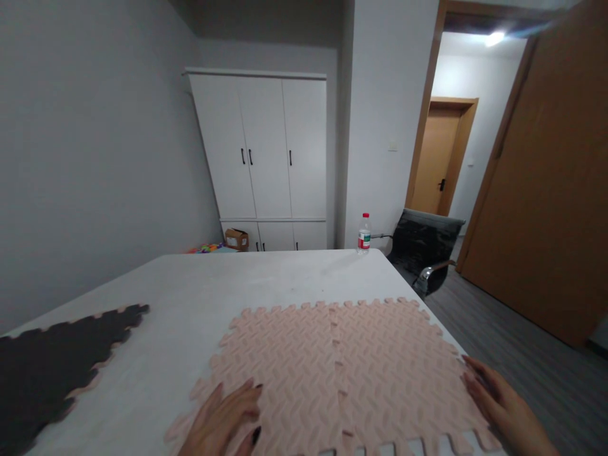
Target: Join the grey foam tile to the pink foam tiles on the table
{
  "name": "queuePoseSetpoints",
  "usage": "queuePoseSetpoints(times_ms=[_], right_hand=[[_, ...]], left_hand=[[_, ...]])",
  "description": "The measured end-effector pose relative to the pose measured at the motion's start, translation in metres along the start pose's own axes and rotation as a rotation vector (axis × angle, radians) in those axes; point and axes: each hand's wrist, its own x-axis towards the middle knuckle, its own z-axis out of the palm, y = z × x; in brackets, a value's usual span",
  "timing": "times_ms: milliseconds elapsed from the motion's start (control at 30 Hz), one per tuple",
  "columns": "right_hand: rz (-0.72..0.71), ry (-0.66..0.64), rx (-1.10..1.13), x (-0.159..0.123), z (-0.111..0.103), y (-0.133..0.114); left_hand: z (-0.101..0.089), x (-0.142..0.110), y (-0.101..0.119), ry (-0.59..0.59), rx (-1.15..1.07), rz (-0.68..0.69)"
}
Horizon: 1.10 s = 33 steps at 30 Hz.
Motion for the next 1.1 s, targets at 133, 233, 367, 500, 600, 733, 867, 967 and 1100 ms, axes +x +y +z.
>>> queuePoseSetpoints(times_ms=[133, 233, 367, 500, 600, 733, 867, 967, 1100], right_hand=[[-0.105, 0.183, -0.021, 0.028, -0.022, -0.065], [-0.378, 0.135, 0.023, 0.051, -0.009, -0.162], [-0.69, -0.23, -0.031, 0.063, 0.078, -0.262], [-0.632, -0.442, -0.243, 0.057, 0.173, -0.275], [-0.615, -0.434, -0.268, 0.054, 0.201, -0.262], [-0.604, -0.45, -0.278, 0.056, 0.198, -0.259], [-0.586, -0.452, -0.297, 0.053, 0.195, -0.264], [-0.551, -0.413, -0.318, 0.045, 0.199, -0.263], [-0.537, -0.391, -0.342, 0.033, 0.204, -0.26]], left_hand=[[0.016, 0.062, 0.068, 0.1, 0.016, 0.13], [0.039, 0.09, 0.107, 0.084, 0.046, 0.062], [0.075, 0.093, 0.122, 0.072, 0.105, 0.059], [0.095, 0.086, 0.117, 0.033, 0.126, 0.078], [0.1, 0.085, 0.116, 0.025, 0.093, 0.058], [0.107, 0.083, 0.123, 0.033, 0.058, 0.004], [0.113, 0.081, 0.14, 0.083, 0.017, -0.101], [0.115, 0.08, 0.152, 0.097, 0.01, -0.19], [0.117, 0.079, 0.156, 0.085, 0.022, -0.218]])
